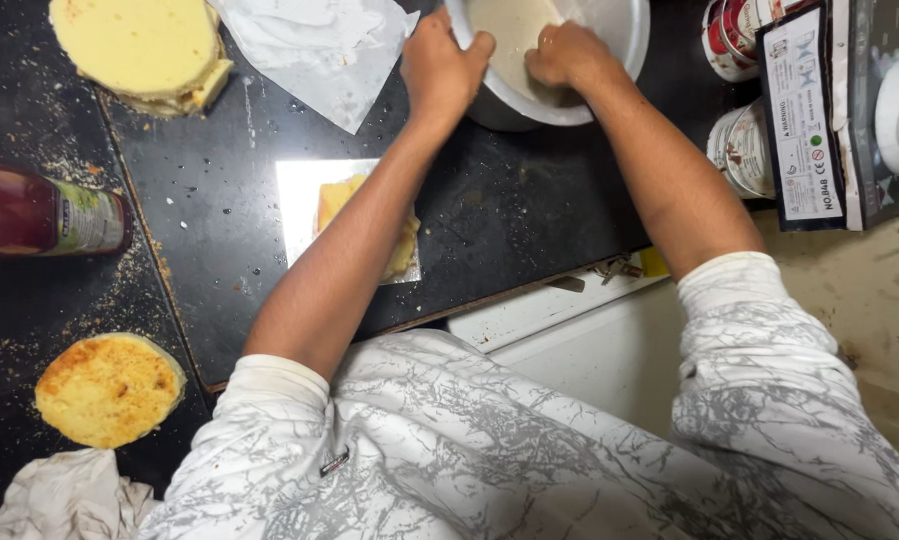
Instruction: The person prepares a small round pastry by layering rectangular pieces of dough, applying cream and a red liquid, and then covering it with a round top before pressing it down.
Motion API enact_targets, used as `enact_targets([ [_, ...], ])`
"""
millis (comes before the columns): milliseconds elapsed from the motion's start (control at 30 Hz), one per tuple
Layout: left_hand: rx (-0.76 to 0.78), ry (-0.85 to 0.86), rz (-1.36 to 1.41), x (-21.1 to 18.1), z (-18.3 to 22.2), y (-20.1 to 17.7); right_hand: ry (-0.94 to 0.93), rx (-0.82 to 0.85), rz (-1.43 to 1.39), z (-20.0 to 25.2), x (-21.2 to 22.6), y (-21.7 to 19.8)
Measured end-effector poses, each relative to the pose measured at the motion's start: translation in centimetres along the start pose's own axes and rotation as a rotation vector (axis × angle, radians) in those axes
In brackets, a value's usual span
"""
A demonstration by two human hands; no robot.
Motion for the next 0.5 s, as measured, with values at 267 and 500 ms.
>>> enact_targets([
  [267,-0.070,0.165,0.042,-1.0,0.3,1.3,-0.077,0.785,-0.876,2.4,0.6,4.8],
  [500,0.358,-0.049,0.318,4.8,0.3,-1.1,-0.431,1.149,-1.501,14.4,4.5,-6.4],
])
Point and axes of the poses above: each hand's wrist, its own z-axis away from the middle knuckle, its own y-axis out of the palm, x = y × z, the point moved 8 cm from there along -z, towards the middle knuckle, and after that the axes turned 13 degrees about y, right-handed, at the moved point
